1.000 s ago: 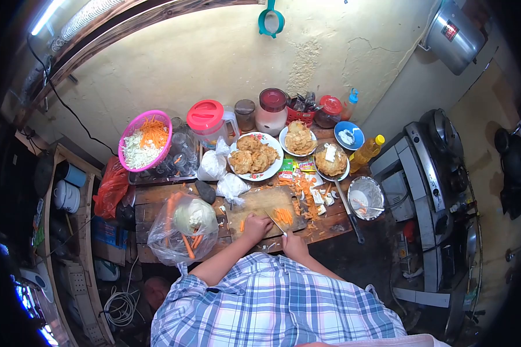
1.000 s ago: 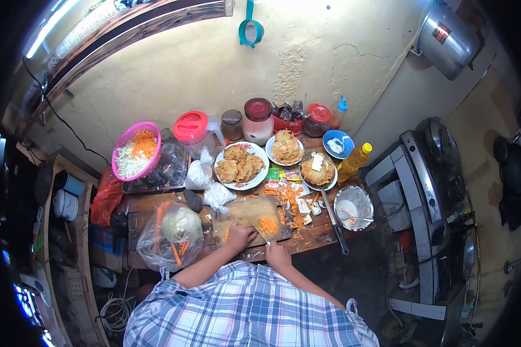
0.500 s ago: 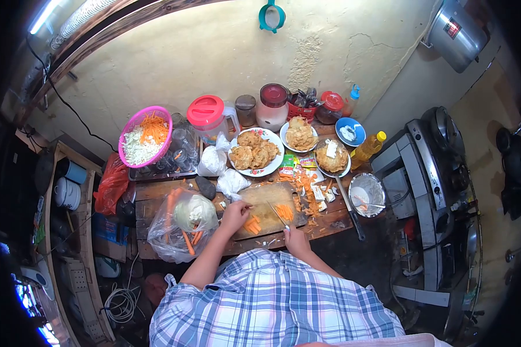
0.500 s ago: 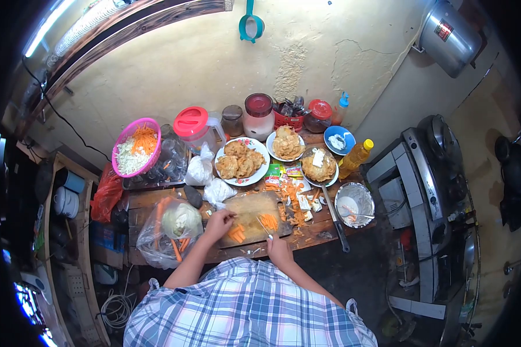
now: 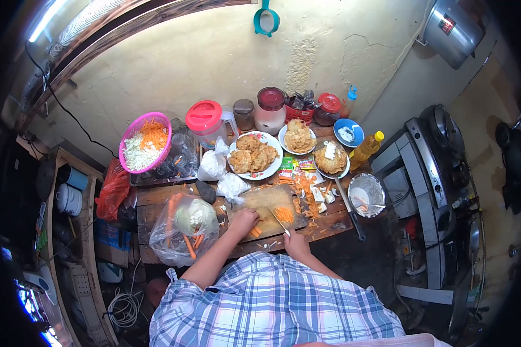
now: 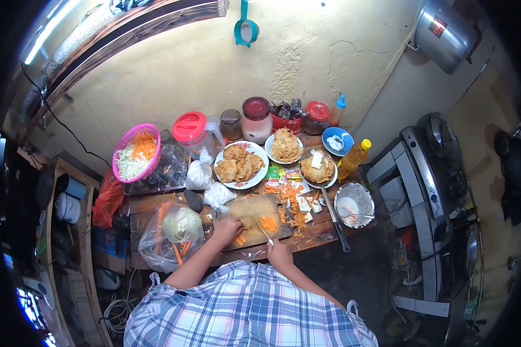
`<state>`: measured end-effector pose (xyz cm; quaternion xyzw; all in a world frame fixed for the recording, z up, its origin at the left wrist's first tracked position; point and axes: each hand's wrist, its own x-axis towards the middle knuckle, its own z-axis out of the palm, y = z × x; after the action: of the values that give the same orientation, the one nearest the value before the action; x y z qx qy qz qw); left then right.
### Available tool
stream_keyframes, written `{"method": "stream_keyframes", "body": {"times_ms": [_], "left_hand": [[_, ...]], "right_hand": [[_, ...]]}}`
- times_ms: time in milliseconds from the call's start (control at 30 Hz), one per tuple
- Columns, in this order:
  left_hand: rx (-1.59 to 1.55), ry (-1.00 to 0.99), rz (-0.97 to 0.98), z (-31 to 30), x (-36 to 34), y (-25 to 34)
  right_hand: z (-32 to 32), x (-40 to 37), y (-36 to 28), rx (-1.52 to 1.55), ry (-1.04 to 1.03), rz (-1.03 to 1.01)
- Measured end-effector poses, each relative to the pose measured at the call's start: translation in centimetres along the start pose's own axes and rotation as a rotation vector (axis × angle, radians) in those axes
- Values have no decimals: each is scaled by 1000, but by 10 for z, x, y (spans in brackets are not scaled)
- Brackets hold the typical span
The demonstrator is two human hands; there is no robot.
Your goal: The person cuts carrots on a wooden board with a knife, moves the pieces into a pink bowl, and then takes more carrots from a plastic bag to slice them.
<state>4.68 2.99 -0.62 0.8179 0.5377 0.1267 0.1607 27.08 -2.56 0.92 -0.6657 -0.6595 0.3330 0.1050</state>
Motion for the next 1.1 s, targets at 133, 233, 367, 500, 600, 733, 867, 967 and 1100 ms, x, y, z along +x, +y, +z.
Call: {"method": "stream_keyframes", "body": {"times_ms": [133,233,367,500,600,733,867,967,1100], "left_hand": [[-134,26,5,19,16,2],[-209,-55,102,27,32,9],[-312,-72,185,31,45,12],[-353,34,79,12,35,22],[-307,92,57,17,22,17],[-215,191,102,27,16,15],[-136,218,106,35,15,15],[-102,301,69,35,10,22],[-93,324,56,38,8,26]], "right_hand": [[-2,-2,3,26,10,47],[0,-4,6,23,9,57],[-3,-7,0,18,21,81],[-3,-7,0,38,23,66],[2,-4,2,45,9,-12],[0,-2,-3,5,-5,-36],[-7,-1,-6,-63,-22,-41],[-7,4,-2,-99,-41,-59],[9,18,1,-129,-19,-122]]}}
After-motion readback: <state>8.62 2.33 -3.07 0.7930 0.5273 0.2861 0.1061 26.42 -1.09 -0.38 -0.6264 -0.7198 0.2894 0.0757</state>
